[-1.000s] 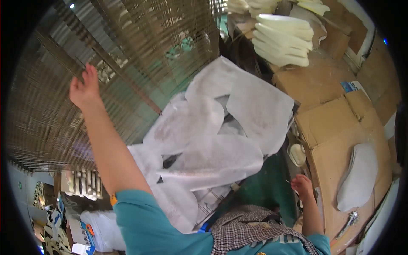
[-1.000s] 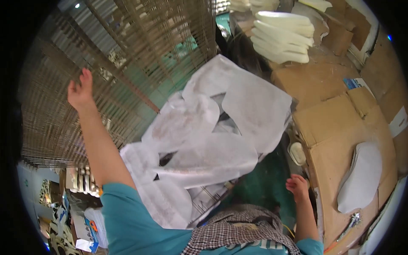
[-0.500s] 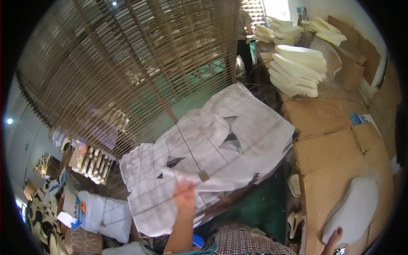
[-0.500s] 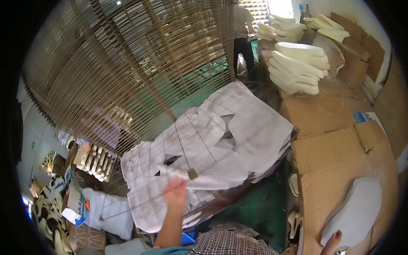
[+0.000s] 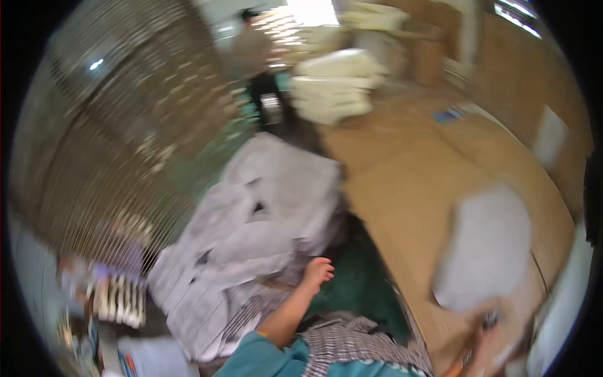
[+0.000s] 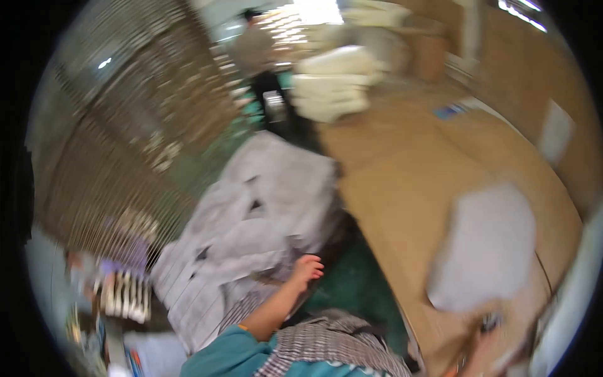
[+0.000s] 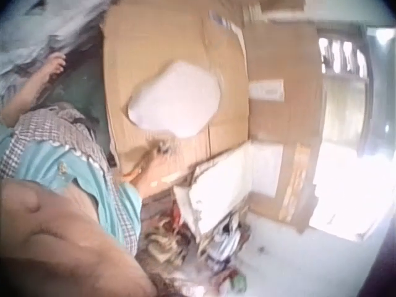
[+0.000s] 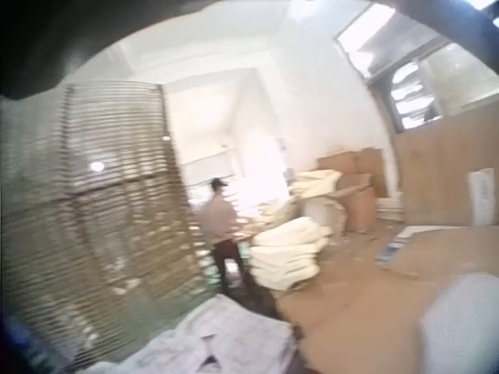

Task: The worker is applying adhesive to foam components using a spray gun in a factory setting.

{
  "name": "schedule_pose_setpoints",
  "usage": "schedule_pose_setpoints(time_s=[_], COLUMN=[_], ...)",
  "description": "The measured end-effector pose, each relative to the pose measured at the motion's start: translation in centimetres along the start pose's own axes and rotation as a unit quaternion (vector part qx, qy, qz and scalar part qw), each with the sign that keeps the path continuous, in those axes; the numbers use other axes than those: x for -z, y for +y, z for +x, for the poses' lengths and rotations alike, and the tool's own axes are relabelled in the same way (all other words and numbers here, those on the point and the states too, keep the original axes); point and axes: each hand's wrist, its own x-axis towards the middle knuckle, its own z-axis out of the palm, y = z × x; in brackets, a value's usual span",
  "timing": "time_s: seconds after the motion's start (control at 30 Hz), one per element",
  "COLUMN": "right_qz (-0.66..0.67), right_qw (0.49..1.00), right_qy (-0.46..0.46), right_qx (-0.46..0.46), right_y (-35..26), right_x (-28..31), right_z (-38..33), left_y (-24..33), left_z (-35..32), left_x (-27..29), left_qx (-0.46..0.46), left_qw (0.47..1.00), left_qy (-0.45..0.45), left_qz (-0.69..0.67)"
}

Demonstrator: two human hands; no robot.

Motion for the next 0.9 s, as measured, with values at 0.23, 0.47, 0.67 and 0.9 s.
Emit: schedule_pose_setpoints(time_s=[0.23,0.47,0.67,0.9], right_qz=[0.298,0.518,0.462,0.497], right_qw=[0.922,0.827,0.86,0.842], right_qy=[-0.066,-0.104,0.044,-0.088], right_qx=[-0.238,-0.193,-0.213,-0.189], right_y=[-18.1,-26.2,-27.0,-28.3], right_x=[18.6,26.5,27.5,29.3], right_z=[-0.4,-6.5,-8.4,-11.5], left_y=[-4.8,-13.6,-11.7,-11.7], left_z=[5.2,8.0,9.0,9.0], left_x=[-6.1,-5.0,-6.3,-7.1], left_qx=[0.029,0.209,0.181,0.152], left_qw=[0.97,0.888,0.898,0.909], left_qy=[-0.127,-0.133,-0.12,-0.158], left_qz=[0.208,0.387,0.384,0.355])
